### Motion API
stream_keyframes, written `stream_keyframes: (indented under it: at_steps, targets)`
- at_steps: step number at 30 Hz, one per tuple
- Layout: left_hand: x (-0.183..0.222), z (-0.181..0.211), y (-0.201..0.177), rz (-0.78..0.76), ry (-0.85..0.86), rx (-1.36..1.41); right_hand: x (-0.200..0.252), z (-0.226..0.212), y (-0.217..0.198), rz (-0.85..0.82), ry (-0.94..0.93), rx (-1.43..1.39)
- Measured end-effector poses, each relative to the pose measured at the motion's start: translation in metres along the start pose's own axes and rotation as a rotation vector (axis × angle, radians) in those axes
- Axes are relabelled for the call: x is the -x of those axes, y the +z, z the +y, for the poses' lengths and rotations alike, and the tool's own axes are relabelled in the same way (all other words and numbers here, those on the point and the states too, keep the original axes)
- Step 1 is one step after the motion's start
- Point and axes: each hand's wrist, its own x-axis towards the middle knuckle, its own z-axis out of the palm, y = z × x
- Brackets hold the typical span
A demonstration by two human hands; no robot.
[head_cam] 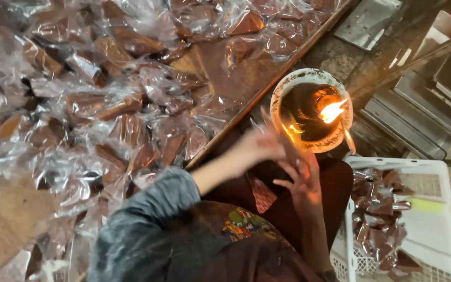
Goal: Sealing plastic bags containing food items by passing the edges over an open flame
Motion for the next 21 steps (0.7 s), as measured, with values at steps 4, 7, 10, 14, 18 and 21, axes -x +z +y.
stream_keyframes:
  at_steps: [4, 7, 10, 14, 18, 21]
  targets:
    - [0.022, -0.085, -0.004, -0.176, -0.228, -0.252, 0.020, 0.001, 0.006, 0.318, 0.077, 0.366]
    - [0.021, -0.086, -0.012, -0.131, -0.182, -0.465, 0.022, 0.000, -0.007, 0.359, 0.178, 0.595]
    - [0.023, -0.070, 0.001, -0.068, -0.164, -0.337, 0.026, 0.000, -0.019, 0.285, 0.246, 0.672]
    - [0.021, -0.065, -0.010, -0.025, -0.256, -0.269, 0.023, -0.007, -0.003, 0.056, 0.312, 0.803]
    - [0.021, -0.047, -0.003, 0.000, -0.223, -0.256, 0.020, -0.016, 0.031, -0.150, 0.228, 0.834]
    - [0.019, -0.049, -0.005, 0.101, -0.166, -0.206, 0.018, -0.018, 0.070, -0.077, 0.367, 0.572]
